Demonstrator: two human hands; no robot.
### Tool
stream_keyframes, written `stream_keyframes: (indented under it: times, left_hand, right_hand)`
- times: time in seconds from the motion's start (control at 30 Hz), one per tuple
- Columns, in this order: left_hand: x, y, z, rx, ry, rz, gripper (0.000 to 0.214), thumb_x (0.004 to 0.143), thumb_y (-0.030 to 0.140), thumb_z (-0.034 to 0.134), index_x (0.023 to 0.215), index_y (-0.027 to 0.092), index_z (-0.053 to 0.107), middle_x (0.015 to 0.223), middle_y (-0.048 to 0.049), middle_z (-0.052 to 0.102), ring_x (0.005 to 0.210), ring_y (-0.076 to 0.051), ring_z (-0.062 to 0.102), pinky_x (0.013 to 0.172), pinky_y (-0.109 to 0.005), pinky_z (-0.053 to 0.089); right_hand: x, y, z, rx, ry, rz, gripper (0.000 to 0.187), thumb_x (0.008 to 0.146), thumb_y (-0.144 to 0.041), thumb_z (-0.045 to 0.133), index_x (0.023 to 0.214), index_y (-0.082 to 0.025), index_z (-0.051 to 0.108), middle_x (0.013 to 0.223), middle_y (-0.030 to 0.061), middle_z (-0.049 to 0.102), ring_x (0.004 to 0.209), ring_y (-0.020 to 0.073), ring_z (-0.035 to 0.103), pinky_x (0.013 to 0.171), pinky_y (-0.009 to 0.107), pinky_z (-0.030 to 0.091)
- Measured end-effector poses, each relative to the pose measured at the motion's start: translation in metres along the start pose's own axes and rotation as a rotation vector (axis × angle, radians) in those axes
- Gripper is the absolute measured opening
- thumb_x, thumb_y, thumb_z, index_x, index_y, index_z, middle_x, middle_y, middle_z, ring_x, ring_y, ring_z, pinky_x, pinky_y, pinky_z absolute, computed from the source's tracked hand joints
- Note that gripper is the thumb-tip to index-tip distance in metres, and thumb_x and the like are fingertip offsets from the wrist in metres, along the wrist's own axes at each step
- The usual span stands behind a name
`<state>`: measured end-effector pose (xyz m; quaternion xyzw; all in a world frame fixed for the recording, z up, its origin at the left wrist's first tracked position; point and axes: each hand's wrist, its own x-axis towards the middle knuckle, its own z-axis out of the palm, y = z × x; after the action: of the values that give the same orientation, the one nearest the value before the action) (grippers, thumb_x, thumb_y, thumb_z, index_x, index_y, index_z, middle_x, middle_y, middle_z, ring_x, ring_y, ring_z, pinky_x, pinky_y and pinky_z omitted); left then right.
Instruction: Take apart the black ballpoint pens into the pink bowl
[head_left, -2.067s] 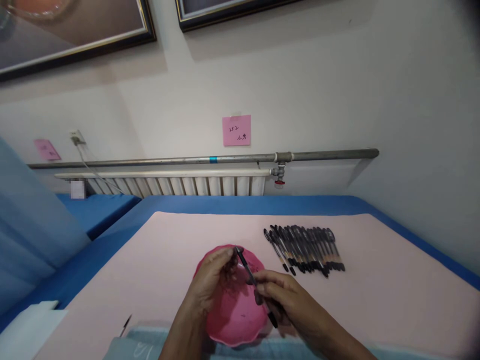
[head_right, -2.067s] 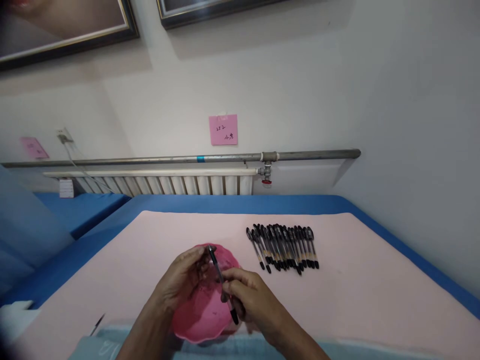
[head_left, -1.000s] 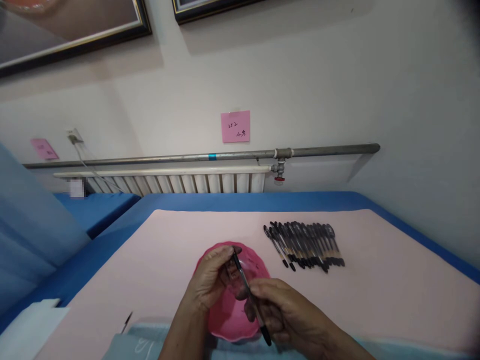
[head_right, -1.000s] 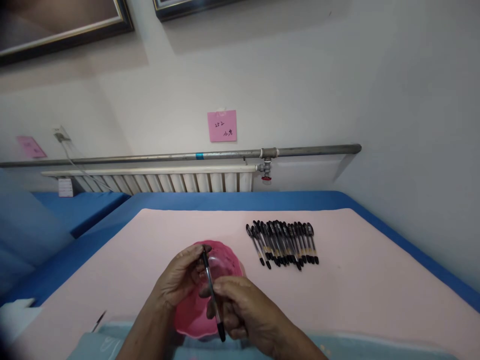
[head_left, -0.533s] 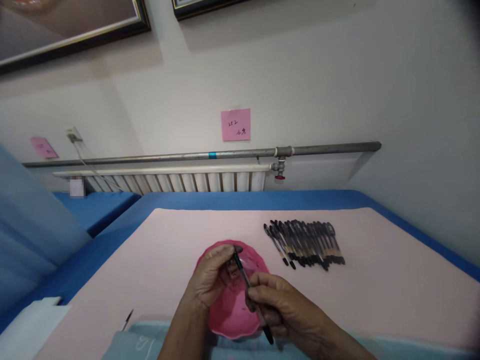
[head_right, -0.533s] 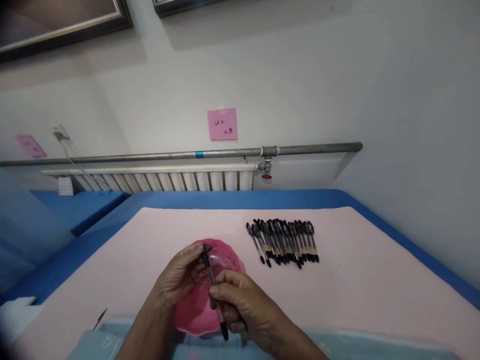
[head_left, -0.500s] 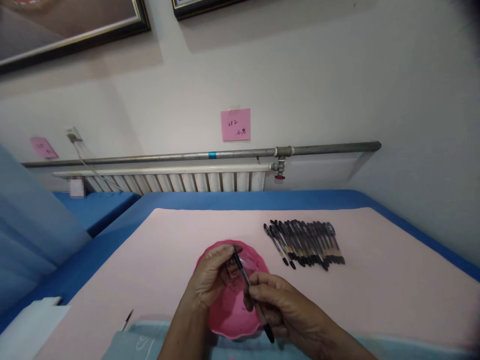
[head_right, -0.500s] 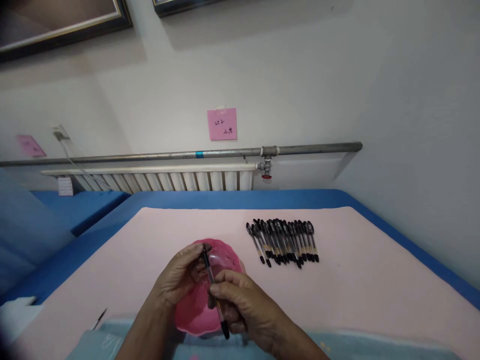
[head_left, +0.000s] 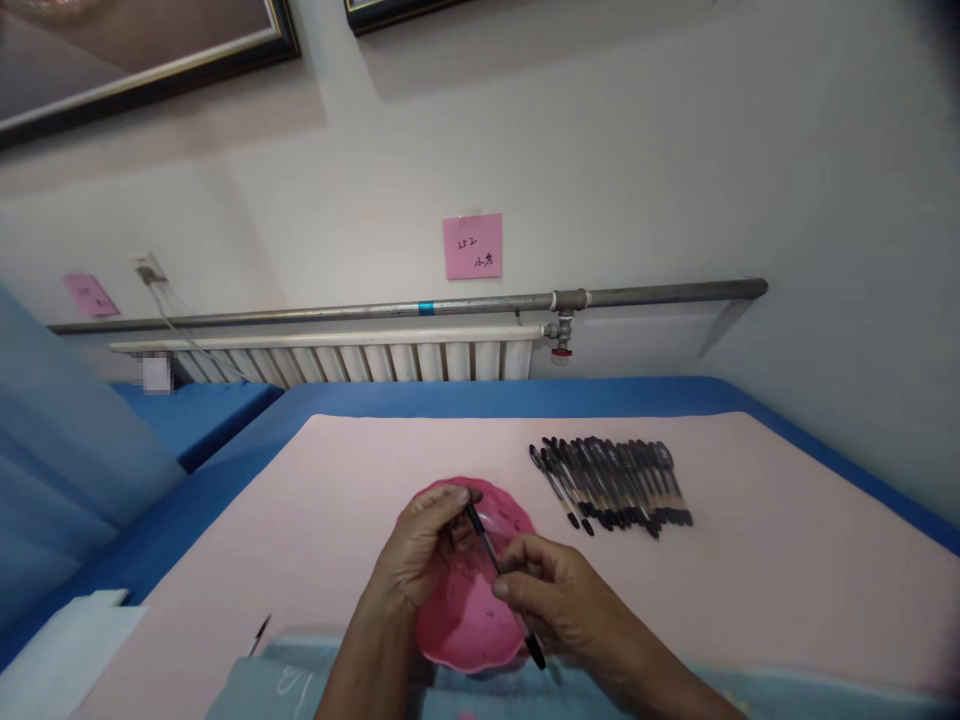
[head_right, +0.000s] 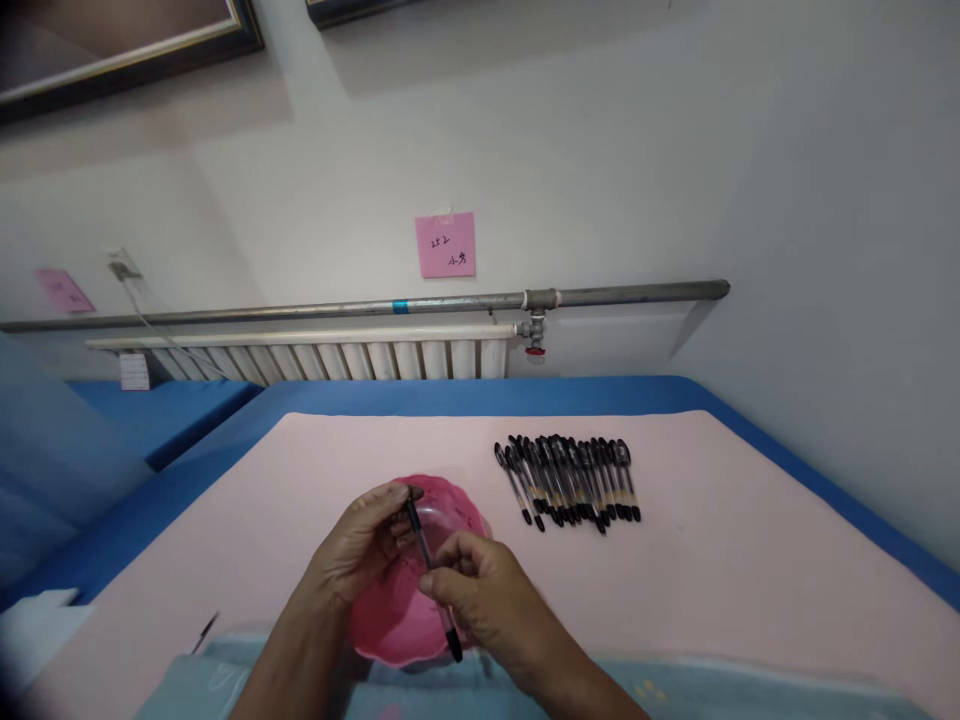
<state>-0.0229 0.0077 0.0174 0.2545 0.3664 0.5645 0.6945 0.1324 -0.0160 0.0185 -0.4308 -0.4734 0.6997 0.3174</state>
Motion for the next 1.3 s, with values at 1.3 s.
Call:
stream_keyframes:
  times: [1.3]
  left_hand:
    - [-0.01,0.006,0.001,0.423,-0.132,-0.071,0.033,0.07,0.048,0.066,0.066,0.016,0.055,0.049,0.0075,0.038,0.039,-0.005,0.025,0.041,-0.022,0.016]
  right_hand:
    - [0.003,0.004,-0.007,-0.089,0.044,-0.095,0.009,0.074,-0.024,0.053,0.066,-0.019,0.05,0.049,-0.0072,0.044,0.036,0.0039,0.03,0.037,0.02,0.02]
